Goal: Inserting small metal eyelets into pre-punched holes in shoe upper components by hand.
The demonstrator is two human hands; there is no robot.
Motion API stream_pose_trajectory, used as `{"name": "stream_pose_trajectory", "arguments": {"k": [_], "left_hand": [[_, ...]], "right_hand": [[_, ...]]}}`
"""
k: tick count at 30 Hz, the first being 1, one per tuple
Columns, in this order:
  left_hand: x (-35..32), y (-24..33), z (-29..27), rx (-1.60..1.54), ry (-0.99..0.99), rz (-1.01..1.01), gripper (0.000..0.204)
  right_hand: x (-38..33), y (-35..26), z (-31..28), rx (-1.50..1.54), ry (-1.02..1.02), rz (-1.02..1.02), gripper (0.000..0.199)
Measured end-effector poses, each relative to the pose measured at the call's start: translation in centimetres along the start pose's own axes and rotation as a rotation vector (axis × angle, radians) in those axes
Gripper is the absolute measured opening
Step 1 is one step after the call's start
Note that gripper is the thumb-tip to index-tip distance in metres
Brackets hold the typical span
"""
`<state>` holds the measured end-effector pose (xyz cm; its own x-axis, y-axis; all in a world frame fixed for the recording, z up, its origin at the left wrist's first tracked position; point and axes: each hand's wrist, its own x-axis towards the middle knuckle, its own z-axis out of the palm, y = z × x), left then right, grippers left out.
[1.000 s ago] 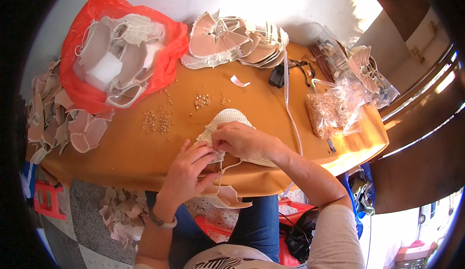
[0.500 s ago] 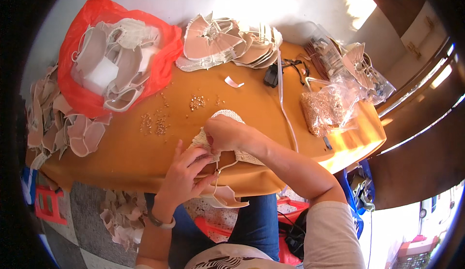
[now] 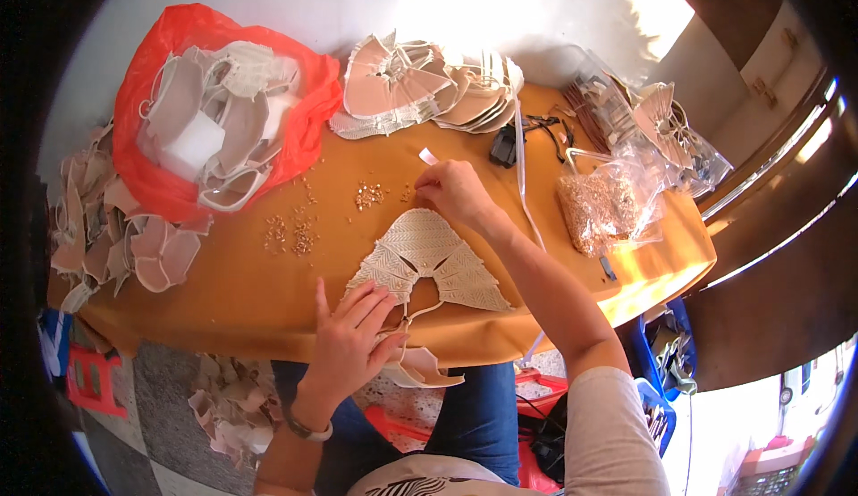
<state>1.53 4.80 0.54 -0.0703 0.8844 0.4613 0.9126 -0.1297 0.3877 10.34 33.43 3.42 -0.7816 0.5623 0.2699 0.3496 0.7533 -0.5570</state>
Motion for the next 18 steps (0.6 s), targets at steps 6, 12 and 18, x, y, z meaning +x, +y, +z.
{"name": "stream_pose_trajectory", "arguments": {"k": [6,12,18], "left_hand": [[-0.3,-0.1,-0.2,-0.016,-0.021,-0.014,0.045],[-0.6,-0.1,-0.2,0.004,-0.025,-0.020,0.047],[-0.2,0.0,-0.4,0.011,-0.033,-0.007,0.047]], "right_hand": [[1.0,-0.6,-0.1,-0.131,-0.135,0.027,0.009],[-4.1,-6.8,-0.9,0.222,-0.464,-0.153,0.009],[-7.3,-8.3,-0.3,0.169,-0.534,-0.288,0.007]]}}
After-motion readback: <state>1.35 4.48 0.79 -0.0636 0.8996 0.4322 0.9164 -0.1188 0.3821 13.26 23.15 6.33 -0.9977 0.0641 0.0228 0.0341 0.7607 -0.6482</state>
